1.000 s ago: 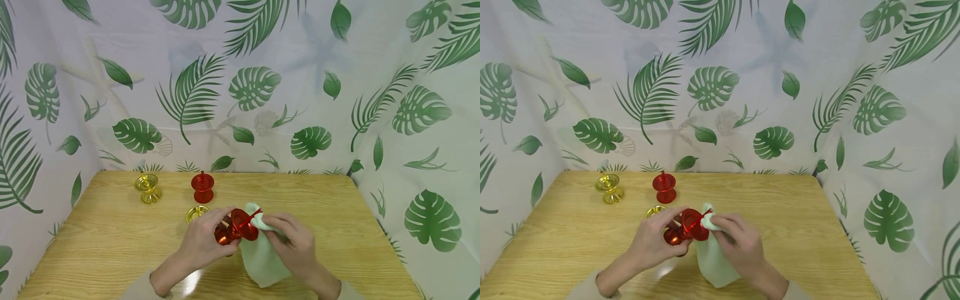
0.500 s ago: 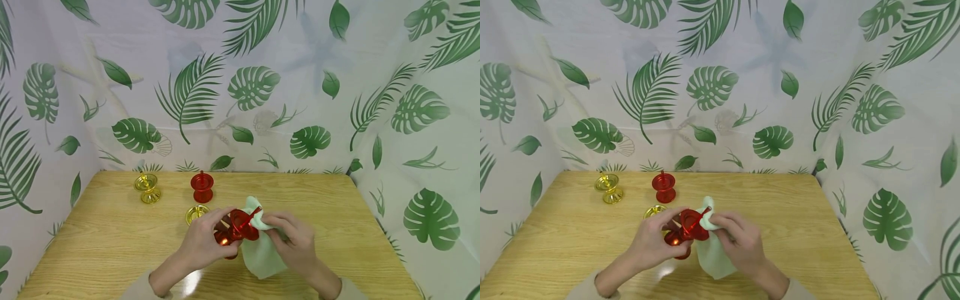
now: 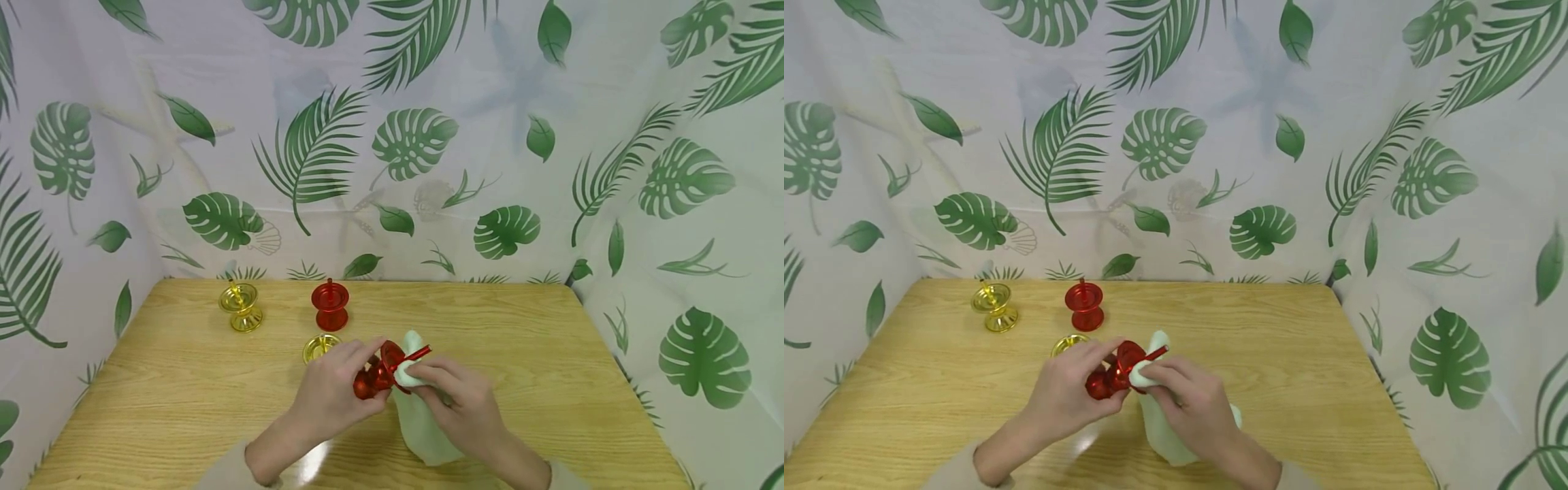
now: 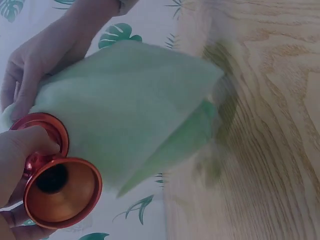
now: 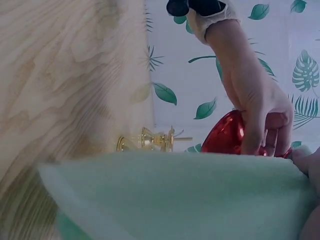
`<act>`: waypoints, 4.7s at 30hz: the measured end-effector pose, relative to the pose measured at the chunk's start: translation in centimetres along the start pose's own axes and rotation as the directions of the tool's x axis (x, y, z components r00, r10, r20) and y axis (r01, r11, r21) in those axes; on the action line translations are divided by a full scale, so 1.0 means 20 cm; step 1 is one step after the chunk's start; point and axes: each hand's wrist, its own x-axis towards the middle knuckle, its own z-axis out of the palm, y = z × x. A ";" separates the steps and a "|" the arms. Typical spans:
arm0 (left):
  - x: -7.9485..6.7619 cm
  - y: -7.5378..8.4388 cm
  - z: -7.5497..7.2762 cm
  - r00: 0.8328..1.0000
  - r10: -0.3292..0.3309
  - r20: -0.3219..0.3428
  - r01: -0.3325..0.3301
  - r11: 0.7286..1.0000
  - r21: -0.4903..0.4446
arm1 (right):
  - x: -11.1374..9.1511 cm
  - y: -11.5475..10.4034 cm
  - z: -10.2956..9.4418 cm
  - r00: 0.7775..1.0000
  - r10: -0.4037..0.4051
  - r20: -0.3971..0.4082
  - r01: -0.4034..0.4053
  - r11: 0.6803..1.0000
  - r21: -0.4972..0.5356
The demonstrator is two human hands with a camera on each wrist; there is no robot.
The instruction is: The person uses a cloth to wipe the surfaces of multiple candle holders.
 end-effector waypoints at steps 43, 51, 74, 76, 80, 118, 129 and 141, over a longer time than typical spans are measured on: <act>-0.01 0.03 -0.02 0.952 -0.259 0.162 0.304 0.849 -0.432 | 0.01 0.07 0.00 0.947 -0.151 -0.283 0.149 0.988 -0.028; -0.03 0.02 -0.02 0.966 -0.235 0.104 0.257 0.869 -0.422 | -0.03 0.07 -0.01 0.973 0.001 -0.229 0.039 0.985 0.170; -0.03 -0.01 0.03 0.962 0.271 0.028 -0.272 0.954 0.122 | 0.08 0.11 -0.20 0.771 0.449 0.452 -0.575 0.795 0.191; -0.03 -0.01 0.04 0.956 0.291 0.032 -0.293 0.946 0.138 | 0.09 0.11 -0.20 0.747 0.461 0.479 -0.596 0.784 0.175; -0.03 0.00 0.04 0.952 0.305 0.041 -0.307 0.938 0.158 | 0.10 0.08 -0.18 0.777 0.431 0.458 -0.556 0.812 0.179; -0.03 0.03 -0.01 0.965 0.216 0.150 -0.237 0.962 0.138 | 0.02 -0.01 -0.18 0.945 -0.009 0.328 0.036 0.996 -0.076; -0.03 0.02 -0.04 0.967 0.213 0.140 -0.232 0.963 0.136 | -0.01 0.01 -0.25 0.953 0.021 0.301 -0.040 0.998 0.057; -0.03 0.03 -0.01 0.960 0.246 0.130 -0.265 0.950 0.162 | 0.02 0.02 -0.14 0.958 -0.016 0.288 0.014 1.000 0.010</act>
